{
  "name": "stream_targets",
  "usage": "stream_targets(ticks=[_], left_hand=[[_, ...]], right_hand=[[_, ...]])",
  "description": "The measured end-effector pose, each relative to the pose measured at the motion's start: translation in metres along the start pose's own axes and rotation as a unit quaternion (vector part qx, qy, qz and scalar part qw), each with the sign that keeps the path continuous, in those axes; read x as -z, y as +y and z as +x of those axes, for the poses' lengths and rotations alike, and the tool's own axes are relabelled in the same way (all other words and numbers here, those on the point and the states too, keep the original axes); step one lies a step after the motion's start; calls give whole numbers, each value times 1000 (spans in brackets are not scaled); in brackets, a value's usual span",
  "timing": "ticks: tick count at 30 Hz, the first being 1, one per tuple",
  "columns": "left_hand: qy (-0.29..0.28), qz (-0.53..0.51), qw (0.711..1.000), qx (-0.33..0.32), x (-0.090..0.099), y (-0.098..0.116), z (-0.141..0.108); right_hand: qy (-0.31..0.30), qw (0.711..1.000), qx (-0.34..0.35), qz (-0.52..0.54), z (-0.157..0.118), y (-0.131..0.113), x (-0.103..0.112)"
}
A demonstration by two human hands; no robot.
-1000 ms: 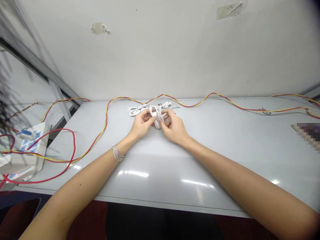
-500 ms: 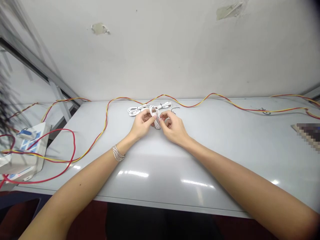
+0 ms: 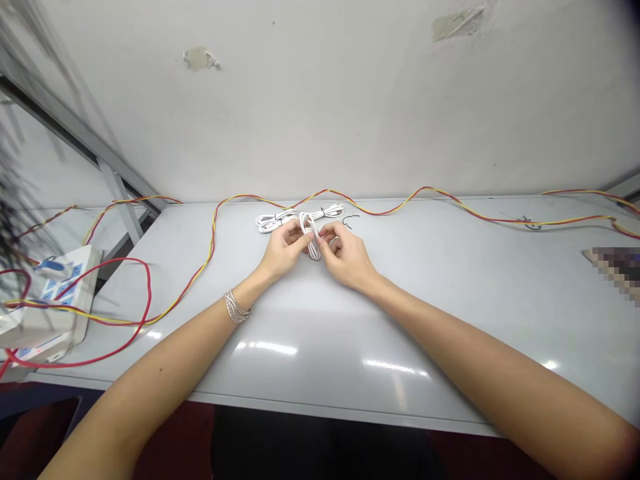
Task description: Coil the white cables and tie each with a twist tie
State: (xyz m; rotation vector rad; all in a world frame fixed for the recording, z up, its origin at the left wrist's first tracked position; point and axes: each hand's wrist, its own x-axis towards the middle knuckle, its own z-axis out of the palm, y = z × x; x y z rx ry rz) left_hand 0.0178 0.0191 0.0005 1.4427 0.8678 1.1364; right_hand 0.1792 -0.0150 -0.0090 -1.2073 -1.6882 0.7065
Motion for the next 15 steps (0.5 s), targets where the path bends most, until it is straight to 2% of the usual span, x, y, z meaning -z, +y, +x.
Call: stream_targets(ticks=[15], left_hand=[[-15,12,1000,-7,0,4,-1]], right_hand=[[12,1000,-15,21,1,1,0]])
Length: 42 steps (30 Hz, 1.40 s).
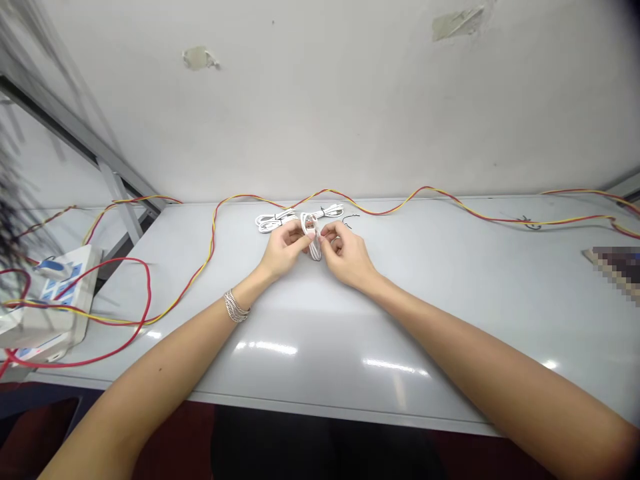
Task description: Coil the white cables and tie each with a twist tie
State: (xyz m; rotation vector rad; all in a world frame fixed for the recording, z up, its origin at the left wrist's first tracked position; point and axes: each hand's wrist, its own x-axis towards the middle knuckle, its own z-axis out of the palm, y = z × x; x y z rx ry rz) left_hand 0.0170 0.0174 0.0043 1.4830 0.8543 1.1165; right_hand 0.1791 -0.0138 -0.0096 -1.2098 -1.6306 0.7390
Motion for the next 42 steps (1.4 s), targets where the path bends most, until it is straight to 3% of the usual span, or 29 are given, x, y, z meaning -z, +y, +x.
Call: stream_targets(ticks=[20,42], left_hand=[[0,11,1000,-24,2,-8,0],[2,5,1000,5,1,-6,0]], right_hand=[[-16,1000,-3,0,0,0,1],[-24,999,-4,35,0,-1,1]])
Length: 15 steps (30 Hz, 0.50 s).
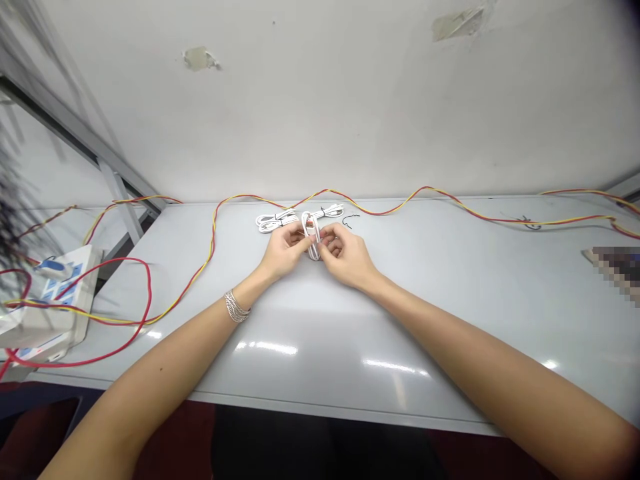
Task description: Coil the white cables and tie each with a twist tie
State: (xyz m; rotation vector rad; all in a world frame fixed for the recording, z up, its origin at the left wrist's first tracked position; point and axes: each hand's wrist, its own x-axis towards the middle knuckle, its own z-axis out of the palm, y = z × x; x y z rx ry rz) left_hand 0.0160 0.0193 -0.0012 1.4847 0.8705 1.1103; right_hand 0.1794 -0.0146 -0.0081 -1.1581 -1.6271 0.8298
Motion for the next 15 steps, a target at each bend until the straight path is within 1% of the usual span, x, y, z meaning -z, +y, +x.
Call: stream_targets(ticks=[5,10,15], left_hand=[[6,5,1000,-11,0,-1,0],[32,4,999,-19,1,-6,1],[27,14,999,-23,1,-8,2]], right_hand=[[3,1000,1,-2,0,0,0],[3,1000,-2,2,0,0,-1],[1,1000,-9,3,1,-1,0]])
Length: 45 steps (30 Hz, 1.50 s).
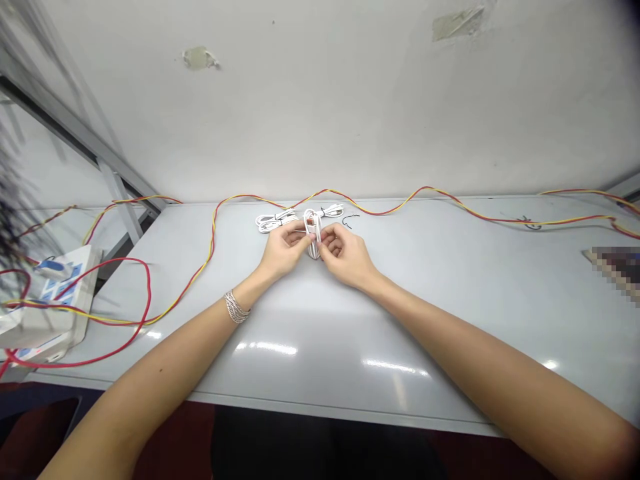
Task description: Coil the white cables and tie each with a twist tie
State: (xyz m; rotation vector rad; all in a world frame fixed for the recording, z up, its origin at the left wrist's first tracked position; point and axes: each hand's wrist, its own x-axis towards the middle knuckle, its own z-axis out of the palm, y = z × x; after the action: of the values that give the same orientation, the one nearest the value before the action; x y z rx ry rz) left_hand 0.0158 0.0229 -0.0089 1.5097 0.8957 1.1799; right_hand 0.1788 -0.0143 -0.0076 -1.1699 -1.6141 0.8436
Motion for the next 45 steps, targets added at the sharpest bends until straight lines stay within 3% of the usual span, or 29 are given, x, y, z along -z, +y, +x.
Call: stream_targets(ticks=[7,16,21,27,32,39,45], left_hand=[[-44,-16,999,-2,0,1,0],[-24,-9,1000,10,0,-1,1],[-44,-7,999,22,0,3,-1],[-48,58,997,-24,2,3,-1],[-43,37,998,-5,-1,7,-3],[-18,22,999,34,0,10,-5],[-9,32,999,21,-1,10,-6]], right_hand=[[-4,1000,-12,18,0,-1,1],[26,999,-31,28,1,0,-1],[37,998,-35,28,2,-1,0],[31,998,-55,27,4,7,1],[41,999,-13,-17,5,11,0],[-47,982,127,-129,0,5,1],[0,986,93,-142,-3,5,-1]])
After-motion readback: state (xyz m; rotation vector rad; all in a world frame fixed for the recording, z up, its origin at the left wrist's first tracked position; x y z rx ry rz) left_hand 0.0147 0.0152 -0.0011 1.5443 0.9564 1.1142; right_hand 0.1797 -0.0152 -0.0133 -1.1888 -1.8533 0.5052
